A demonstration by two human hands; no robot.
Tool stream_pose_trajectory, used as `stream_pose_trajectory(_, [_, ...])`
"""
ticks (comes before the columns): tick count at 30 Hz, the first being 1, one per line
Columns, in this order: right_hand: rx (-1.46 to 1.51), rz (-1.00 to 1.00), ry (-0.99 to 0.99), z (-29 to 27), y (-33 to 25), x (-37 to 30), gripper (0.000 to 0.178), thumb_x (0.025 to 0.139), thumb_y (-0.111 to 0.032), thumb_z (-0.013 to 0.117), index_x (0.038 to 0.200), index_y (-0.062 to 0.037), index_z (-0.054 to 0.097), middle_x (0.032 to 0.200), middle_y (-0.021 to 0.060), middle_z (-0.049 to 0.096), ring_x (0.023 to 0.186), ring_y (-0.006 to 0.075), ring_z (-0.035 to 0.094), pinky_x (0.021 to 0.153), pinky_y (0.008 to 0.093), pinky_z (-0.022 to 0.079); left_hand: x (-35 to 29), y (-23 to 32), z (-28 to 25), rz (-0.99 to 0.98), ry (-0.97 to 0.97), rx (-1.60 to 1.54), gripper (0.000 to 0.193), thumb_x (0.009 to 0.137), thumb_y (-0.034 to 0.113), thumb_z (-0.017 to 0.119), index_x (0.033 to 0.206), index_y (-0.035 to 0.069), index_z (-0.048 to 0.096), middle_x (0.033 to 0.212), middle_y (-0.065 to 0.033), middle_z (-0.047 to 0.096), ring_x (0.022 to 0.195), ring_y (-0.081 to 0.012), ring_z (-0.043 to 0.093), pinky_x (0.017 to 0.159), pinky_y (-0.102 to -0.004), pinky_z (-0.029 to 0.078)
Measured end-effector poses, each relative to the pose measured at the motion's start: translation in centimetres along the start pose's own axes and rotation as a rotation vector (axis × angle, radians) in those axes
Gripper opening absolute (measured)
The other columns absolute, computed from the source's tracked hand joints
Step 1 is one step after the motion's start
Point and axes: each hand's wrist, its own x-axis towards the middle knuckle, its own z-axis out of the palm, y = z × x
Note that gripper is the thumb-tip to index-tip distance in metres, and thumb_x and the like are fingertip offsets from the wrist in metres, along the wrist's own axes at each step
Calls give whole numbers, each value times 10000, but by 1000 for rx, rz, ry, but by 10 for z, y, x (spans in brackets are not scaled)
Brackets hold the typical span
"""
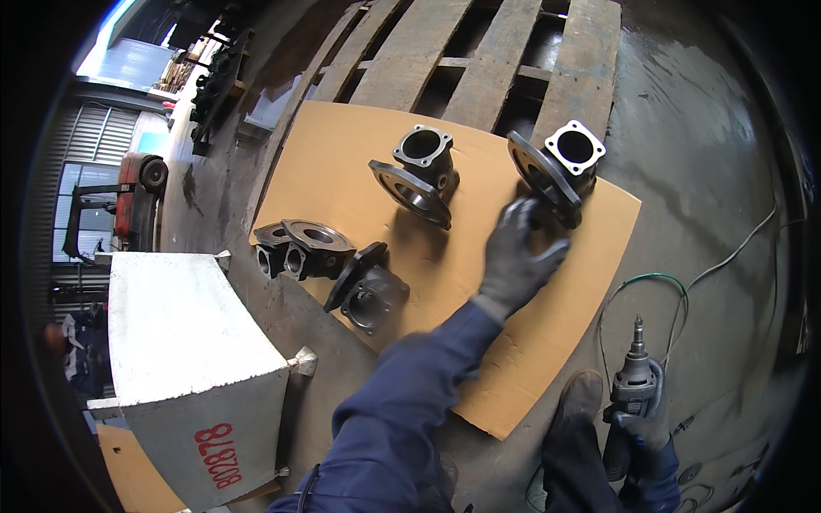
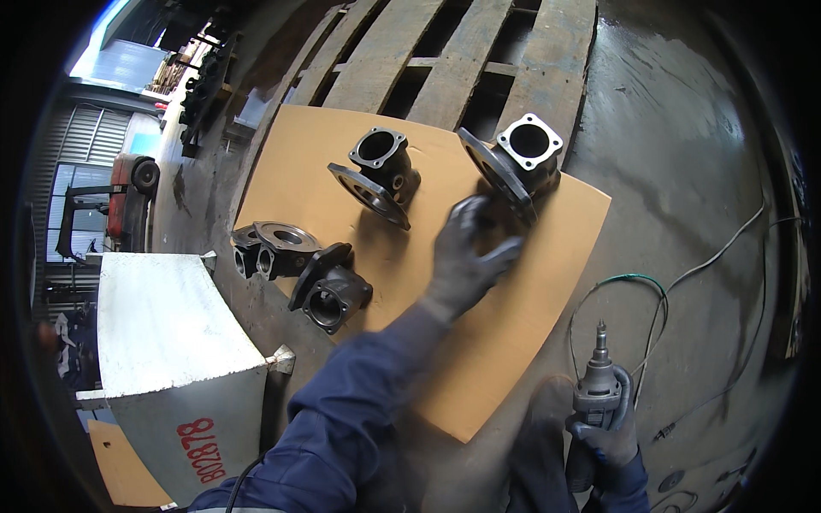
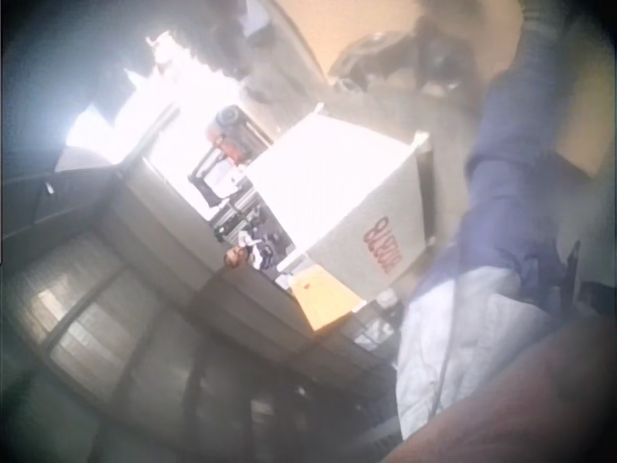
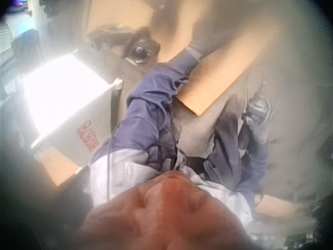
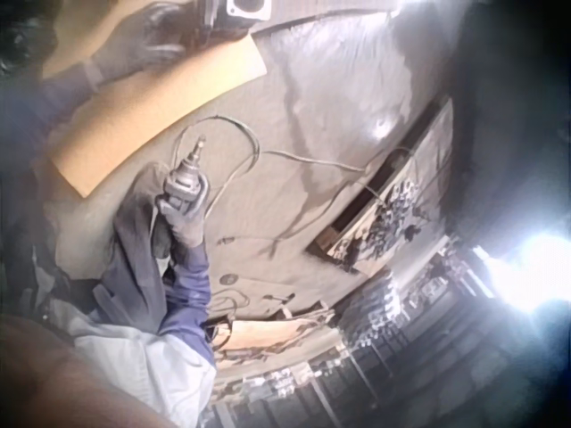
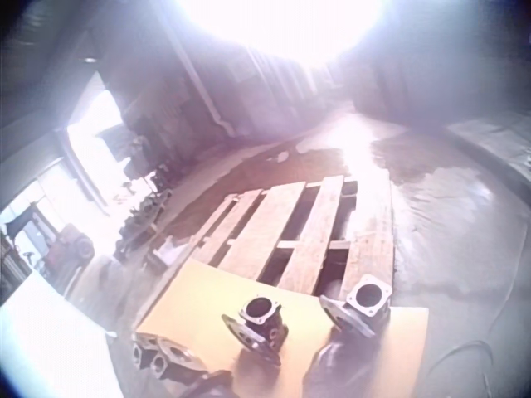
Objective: The person uses a handheld rotary tool to grind the interior surfaces of several metal flanges placed on a cardboard sheet. They repeatedly pick up each flange, rotate it, and apply the tool to the inner bore and edges, then set the parts aside or into a nearby bin.
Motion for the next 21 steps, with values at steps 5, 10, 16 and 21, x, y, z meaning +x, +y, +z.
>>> stream_pose_trajectory(5, [-10,-8,-11,-1,3,1,1176,703,-117,1041,1635,-117,324,1279,128,645,997,239,744,813,416,693,-41,-1,-76,-398,345,-533,590,992,131,850,1507,8,588,1399,-87,660,1205,-193,683,1040,-338,576])
stream_pose_trajectory(10, [-26,-10,-20,3,4,3,1210,695,-186,1076,1637,-115,320,1275,131,647,955,240,755,790,407,688,-22,-29,-108,-444,625,-757,552,1067,217,779,1496,-58,565,1370,-122,660,1249,-211,651,1125,-340,529])
stream_pose_trajectory(16, [-1,5,-27,10,1,3,1195,708,-177,1067,1638,-115,318,1280,126,640,971,231,739,787,400,675,47,-56,-120,-625,381,-792,475,1076,317,784,1368,-44,682,1189,-110,742,1074,-205,719,998,-367,609])
stream_pose_trajectory(21, [-36,23,-41,11,-3,0,1161,731,-143,1033,1642,-105,315,1293,117,625,1027,214,702,833,399,662,86,-85,-96,-789,470,-964,444,1077,306,786,1363,-27,718,1225,-113,764,995,-212,760,865,-372,677])
